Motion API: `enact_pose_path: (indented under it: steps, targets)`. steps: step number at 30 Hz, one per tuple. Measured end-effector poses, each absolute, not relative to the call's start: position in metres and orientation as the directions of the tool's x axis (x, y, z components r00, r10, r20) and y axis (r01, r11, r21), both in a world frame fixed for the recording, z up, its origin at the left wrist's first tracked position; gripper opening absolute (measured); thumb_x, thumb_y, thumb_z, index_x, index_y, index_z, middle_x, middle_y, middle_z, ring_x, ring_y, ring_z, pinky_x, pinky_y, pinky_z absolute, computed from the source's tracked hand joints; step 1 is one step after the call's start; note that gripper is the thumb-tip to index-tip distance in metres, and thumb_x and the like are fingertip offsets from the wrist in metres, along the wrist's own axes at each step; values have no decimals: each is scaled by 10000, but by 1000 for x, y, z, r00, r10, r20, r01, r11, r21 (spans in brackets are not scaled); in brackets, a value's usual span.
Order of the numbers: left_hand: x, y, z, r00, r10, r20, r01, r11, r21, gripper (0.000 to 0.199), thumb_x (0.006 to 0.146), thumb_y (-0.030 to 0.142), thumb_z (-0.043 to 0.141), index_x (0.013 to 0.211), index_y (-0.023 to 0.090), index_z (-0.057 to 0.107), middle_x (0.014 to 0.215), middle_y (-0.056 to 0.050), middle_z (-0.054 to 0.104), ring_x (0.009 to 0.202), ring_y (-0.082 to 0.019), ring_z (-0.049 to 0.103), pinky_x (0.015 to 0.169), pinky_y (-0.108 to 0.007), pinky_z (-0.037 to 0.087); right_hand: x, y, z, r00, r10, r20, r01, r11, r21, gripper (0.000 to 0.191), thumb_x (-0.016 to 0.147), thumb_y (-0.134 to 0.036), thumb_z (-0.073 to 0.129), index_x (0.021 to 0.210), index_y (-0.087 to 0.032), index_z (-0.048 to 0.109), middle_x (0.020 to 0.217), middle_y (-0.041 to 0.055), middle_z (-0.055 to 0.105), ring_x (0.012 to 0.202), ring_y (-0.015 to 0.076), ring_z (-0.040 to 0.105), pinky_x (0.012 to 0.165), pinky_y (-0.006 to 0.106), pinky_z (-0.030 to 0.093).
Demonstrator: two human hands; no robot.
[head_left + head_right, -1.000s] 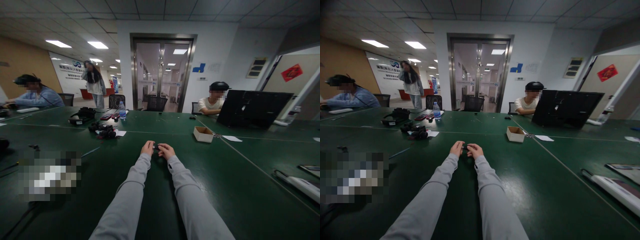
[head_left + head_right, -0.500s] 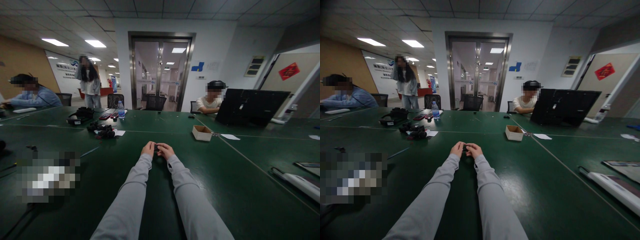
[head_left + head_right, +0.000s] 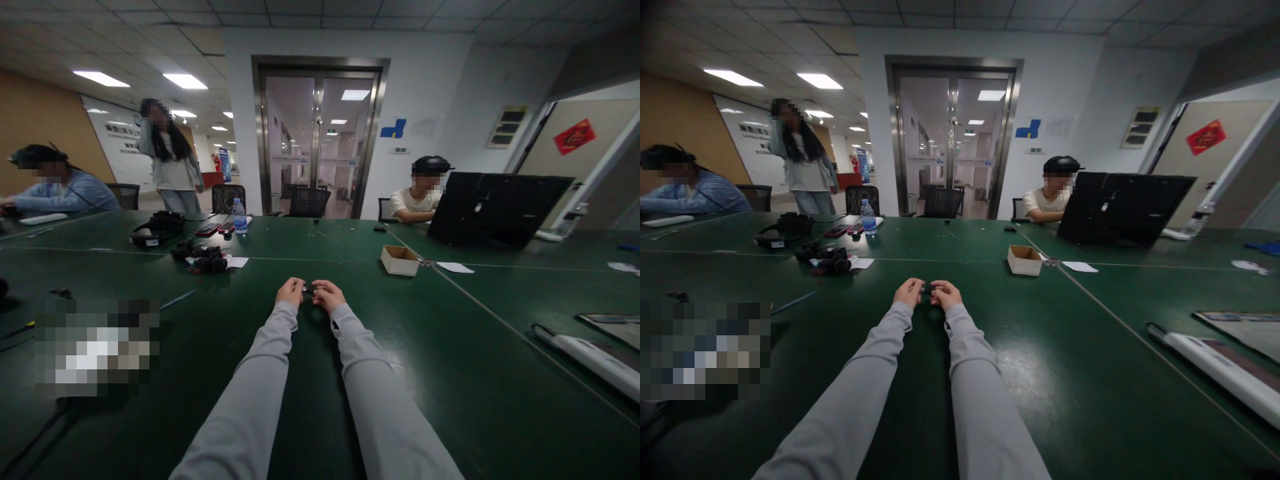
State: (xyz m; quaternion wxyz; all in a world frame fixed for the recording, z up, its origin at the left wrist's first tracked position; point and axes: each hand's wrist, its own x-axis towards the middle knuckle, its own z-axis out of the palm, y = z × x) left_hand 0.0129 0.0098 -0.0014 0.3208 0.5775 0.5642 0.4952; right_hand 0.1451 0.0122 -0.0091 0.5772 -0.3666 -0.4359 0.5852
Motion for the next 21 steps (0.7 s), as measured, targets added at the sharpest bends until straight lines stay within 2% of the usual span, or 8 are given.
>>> enact_pose_path:
  steps: [2,6,10,14,19,21]
  targets:
    - [13,10,-1,-135,973,185,297,-138,945,271,777,393,412,814,195,593,420,42,470,391,-94,454,432,-193,350,143,11,-9,-41,996,82,-342,63,-937,263,502,-110,623,762,-146,598,581,-23,575,438,91,545,391,162,464]
    - [12,9,-2,-121,979,167,219,-138,966,204,731,276,472,883,191,578,505,48,513,372,-67,433,415,-180,347,143,10,-9,-35,995,94,-326,78,-942,277,496,-129,620,772,-145,601,595,-15,589,446,92,545,395,165,462]
    - [10,6,-3,-107,975,194,248,-163,955,224,762,311,424,804,181,601,436,46,452,394,-73,428,429,-176,341,145,10,-11,-68,992,106,-319,79,-944,282,491,-145,629,773,-145,609,591,-14,589,449,94,547,402,168,461]
    - [7,1,-1,-83,975,208,275,-178,945,215,719,248,461,875,193,598,554,39,528,419,-66,440,449,-181,359,146,10,-13,-73,991,109,-330,79,-941,298,483,-167,637,779,-146,614,593,-15,587,461,98,550,409,175,466]
    - [5,-3,-1,-54,973,225,338,-195,921,232,754,310,424,800,192,618,464,42,479,443,-85,456,456,-183,359,146,8,-16,-103,986,131,-319,92,-943,295,491,-169,631,784,-138,618,566,-17,577,464,101,542,413,182,466]
    - [6,-4,-1,-51,975,218,318,-191,929,220,742,298,437,818,194,615,492,41,499,442,-85,459,442,-181,358,146,7,-17,-106,985,139,-317,99,-943,292,497,-166,625,788,-139,619,559,-17,577,465,103,542,412,183,465]
